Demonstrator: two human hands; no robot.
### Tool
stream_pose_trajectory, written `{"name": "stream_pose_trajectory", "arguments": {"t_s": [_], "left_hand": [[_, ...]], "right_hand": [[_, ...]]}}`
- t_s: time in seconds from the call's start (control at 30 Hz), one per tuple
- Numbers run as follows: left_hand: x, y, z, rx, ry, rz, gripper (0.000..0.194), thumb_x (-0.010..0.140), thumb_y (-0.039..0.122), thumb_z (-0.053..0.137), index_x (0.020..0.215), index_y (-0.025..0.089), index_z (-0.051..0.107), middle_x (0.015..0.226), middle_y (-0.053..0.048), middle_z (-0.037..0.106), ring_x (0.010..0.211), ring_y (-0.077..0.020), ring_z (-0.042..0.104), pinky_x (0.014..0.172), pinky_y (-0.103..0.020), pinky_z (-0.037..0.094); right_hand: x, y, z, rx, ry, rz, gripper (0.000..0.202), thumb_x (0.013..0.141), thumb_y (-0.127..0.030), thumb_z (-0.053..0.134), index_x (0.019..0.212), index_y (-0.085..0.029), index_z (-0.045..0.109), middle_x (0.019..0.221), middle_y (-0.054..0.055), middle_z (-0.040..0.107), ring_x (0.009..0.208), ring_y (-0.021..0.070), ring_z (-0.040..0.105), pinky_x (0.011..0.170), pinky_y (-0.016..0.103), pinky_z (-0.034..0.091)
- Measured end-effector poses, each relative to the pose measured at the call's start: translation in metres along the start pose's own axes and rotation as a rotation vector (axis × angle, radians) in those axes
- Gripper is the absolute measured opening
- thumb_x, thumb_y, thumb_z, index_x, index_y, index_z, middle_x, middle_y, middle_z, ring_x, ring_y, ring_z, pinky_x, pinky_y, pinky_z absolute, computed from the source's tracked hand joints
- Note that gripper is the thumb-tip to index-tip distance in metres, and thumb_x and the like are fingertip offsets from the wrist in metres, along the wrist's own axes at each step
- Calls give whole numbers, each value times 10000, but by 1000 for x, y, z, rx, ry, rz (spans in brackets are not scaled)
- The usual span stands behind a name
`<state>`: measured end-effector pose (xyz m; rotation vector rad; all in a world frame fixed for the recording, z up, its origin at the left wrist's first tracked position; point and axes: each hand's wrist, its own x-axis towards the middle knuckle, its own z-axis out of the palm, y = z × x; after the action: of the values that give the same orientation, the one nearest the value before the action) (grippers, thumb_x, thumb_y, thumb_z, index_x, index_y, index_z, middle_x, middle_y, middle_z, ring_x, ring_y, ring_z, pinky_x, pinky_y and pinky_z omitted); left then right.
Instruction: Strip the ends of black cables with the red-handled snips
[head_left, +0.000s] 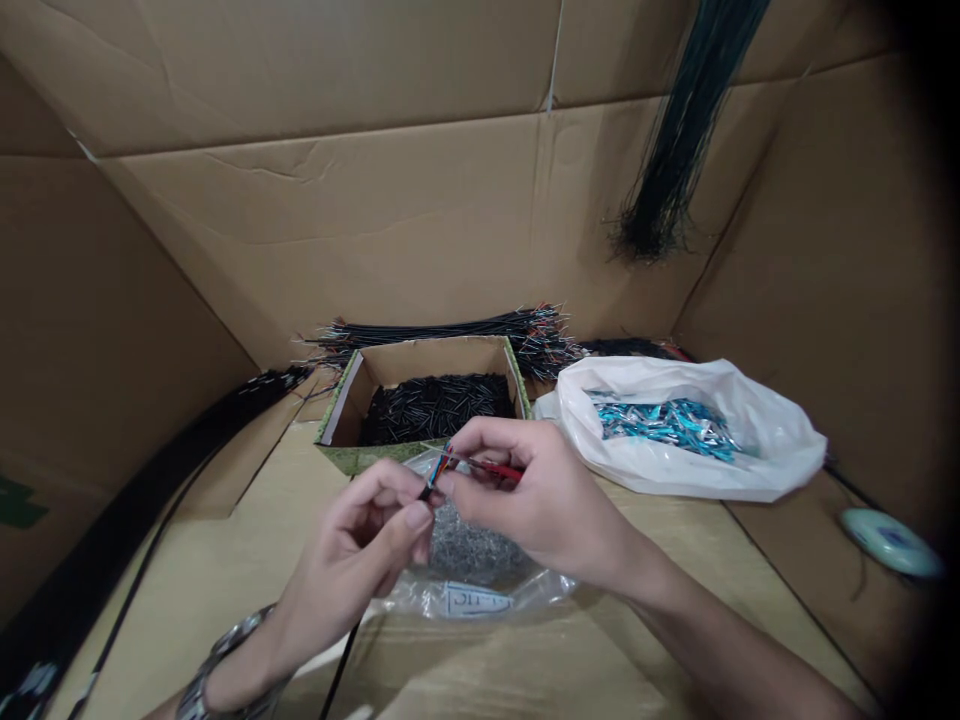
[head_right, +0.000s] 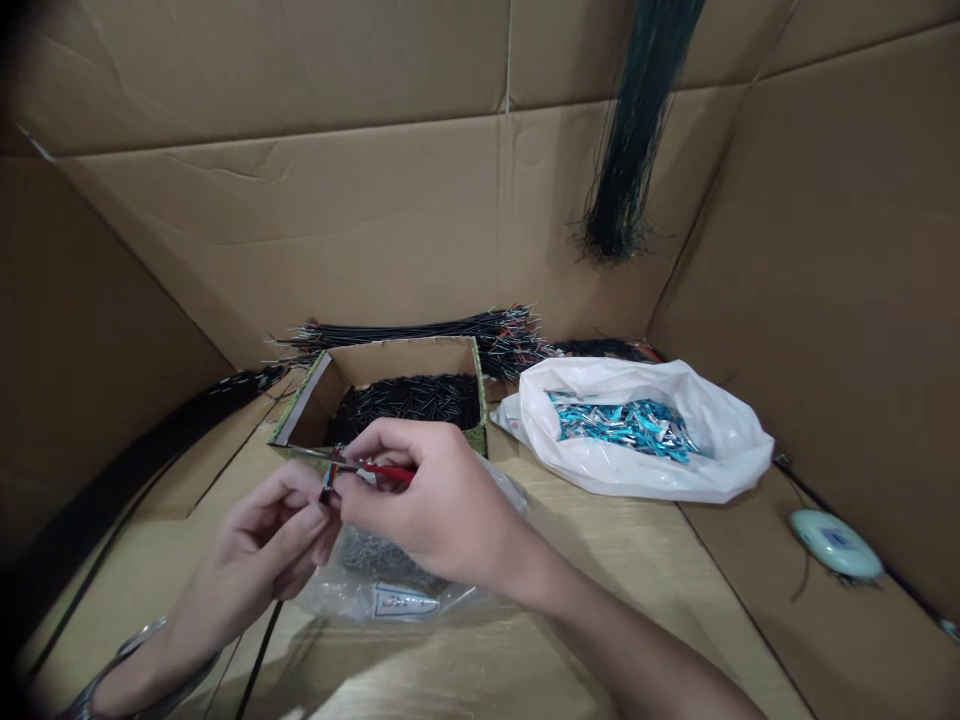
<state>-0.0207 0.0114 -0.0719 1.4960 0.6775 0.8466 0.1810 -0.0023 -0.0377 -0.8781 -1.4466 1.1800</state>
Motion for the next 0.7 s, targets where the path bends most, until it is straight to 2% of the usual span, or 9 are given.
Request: {"name": "stream_pose_trajectory", "arguments": {"t_s": [0.07,0.17,0.27,0.47,0.6,0.7], "left_hand": [[-1,4,2,56,59,37,166,1015,356,586,911,227,597,690,42,662,437,-30,349,408,-118,272],[-1,8,5,94,77,87,215,1021,366,573,881,211,621,707,13,715,443,-37,388,420,-133,289],[-1,10,5,81,85,94,227,1019,374,575,878,201,618,702,7,722,434,-38,378,412,-141,275],[0,9,2,87,100,48,225,1007,395,593,901,197,608,688,9,707,442,-46,382,420,-153,272],[1,8,2,143,140,57,246,994,395,611,856,191,600,689,-3,707,452,-61,383,418,-173,275],[0,9,1,227,164,85,221,985,359,628,843,190,619,703,-7,706,462,-69,386,423,-186,286]], "right_hand": [[-1,0,0,-18,1,3,23,815,-183,703,821,-177,682,707,-59,633,599,63,505,535,168,388],[0,0,0,-31,0,13,36,820,-193,703,801,-172,682,690,-59,624,594,63,508,536,170,395],[1,-1,1,-15,-6,29,38,819,-207,713,813,-171,699,709,-48,649,619,77,542,565,185,422],[3,-3,-1,60,-37,46,105,841,-271,724,860,-167,726,844,10,725,797,142,636,722,252,480],[3,-5,-2,36,-28,82,149,832,-316,741,861,-170,724,813,0,699,753,138,607,677,253,453],[3,-5,-4,59,-52,120,123,815,-284,753,821,-172,701,703,-39,630,659,110,547,617,235,414]]}}
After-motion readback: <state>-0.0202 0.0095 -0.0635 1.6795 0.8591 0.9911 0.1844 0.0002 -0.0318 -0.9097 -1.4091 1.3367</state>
